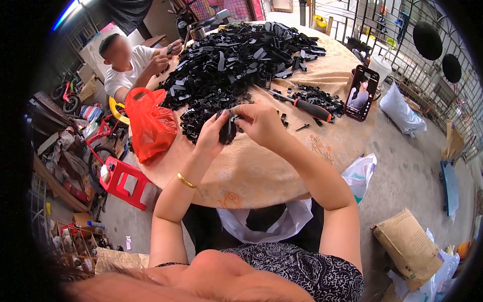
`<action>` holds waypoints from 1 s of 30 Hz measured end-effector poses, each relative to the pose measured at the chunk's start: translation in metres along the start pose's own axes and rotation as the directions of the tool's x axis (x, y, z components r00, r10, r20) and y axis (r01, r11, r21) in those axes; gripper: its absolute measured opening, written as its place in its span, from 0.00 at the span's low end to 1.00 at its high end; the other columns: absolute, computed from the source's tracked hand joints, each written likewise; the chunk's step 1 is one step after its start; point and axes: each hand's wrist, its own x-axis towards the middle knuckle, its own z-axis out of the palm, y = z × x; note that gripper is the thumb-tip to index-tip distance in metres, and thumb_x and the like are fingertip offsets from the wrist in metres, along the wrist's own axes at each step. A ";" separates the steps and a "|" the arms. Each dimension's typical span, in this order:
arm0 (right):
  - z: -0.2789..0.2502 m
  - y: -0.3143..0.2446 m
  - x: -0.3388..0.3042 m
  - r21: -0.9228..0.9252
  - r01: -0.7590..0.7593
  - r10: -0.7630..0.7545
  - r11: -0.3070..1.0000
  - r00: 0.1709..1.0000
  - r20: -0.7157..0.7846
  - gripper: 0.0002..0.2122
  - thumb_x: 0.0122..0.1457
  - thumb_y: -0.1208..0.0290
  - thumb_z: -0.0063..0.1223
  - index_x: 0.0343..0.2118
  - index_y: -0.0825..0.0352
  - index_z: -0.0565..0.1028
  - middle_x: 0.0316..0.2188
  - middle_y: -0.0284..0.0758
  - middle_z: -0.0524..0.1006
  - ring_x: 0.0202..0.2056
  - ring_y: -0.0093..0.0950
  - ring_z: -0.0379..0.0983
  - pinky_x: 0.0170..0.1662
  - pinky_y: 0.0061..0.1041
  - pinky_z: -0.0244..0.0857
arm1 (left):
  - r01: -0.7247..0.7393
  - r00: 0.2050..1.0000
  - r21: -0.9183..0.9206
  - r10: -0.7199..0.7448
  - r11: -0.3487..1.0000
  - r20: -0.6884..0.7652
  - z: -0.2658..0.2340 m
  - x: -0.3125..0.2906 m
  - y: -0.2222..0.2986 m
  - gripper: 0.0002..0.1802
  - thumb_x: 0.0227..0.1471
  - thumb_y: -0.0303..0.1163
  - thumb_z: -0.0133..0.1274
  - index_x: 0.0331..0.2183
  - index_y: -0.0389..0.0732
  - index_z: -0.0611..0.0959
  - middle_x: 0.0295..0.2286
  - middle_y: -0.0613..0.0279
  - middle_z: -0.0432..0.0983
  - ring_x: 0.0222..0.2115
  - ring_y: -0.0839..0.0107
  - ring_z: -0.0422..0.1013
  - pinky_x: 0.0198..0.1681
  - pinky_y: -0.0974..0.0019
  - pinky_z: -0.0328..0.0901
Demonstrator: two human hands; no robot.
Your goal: The person assembles plastic components by hand, picking pieces from a pile, fitting small parts together, and placing the assembled pieces on the table.
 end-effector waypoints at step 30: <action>0.014 -0.003 -0.015 -0.477 0.415 -0.262 0.775 0.897 0.355 0.03 0.42 0.78 0.44 0.23 0.70 0.66 0.21 0.40 0.68 0.24 0.36 0.68 0.27 0.29 0.63 | -0.288 0.853 0.672 0.501 0.682 -0.142 0.015 -0.011 -0.002 0.12 0.50 0.33 0.47 0.34 0.34 0.73 0.27 0.60 0.71 0.29 0.74 0.66 0.33 0.72 0.61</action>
